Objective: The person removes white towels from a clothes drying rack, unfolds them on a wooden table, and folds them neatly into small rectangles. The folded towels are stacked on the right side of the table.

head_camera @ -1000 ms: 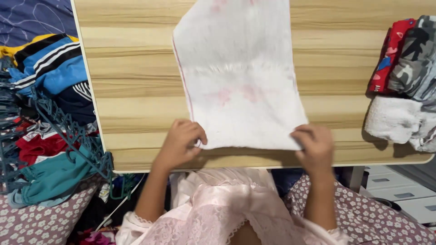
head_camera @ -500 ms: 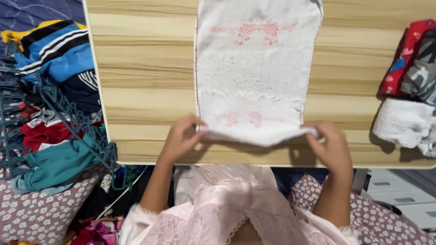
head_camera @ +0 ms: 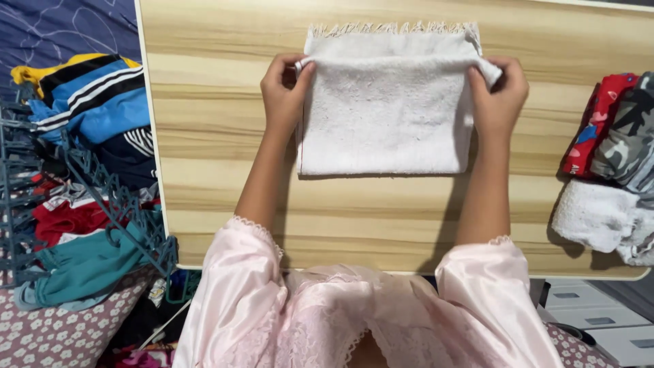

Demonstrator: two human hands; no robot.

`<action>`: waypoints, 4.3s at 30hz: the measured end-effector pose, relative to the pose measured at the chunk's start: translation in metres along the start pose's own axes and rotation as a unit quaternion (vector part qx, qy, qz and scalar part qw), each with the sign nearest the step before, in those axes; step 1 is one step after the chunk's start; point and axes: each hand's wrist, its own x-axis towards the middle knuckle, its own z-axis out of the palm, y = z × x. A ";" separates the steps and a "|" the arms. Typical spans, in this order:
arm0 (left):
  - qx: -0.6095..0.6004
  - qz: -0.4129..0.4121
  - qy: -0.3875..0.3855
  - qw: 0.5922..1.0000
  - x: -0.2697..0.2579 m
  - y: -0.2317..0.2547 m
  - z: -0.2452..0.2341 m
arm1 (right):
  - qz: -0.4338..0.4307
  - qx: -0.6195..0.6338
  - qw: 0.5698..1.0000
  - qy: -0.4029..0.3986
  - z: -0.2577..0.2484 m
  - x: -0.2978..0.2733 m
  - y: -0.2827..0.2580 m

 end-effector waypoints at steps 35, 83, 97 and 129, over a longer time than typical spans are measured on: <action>0.412 0.339 -0.287 0.796 -0.117 0.022 -0.051 | -0.237 -0.297 0.918 -0.110 0.013 -0.147 -0.037; 0.529 0.046 -0.350 0.772 -0.096 0.050 -0.013 | 0.173 -0.124 0.956 -0.203 -0.009 -0.112 0.001; 0.225 0.185 -0.076 0.954 -0.070 0.073 0.025 | -0.308 -0.226 0.922 -0.059 -0.078 -0.150 -0.250; 0.379 0.258 -0.248 0.854 -0.213 0.052 -0.043 | -0.251 -0.242 0.919 -0.182 0.020 -0.228 -0.101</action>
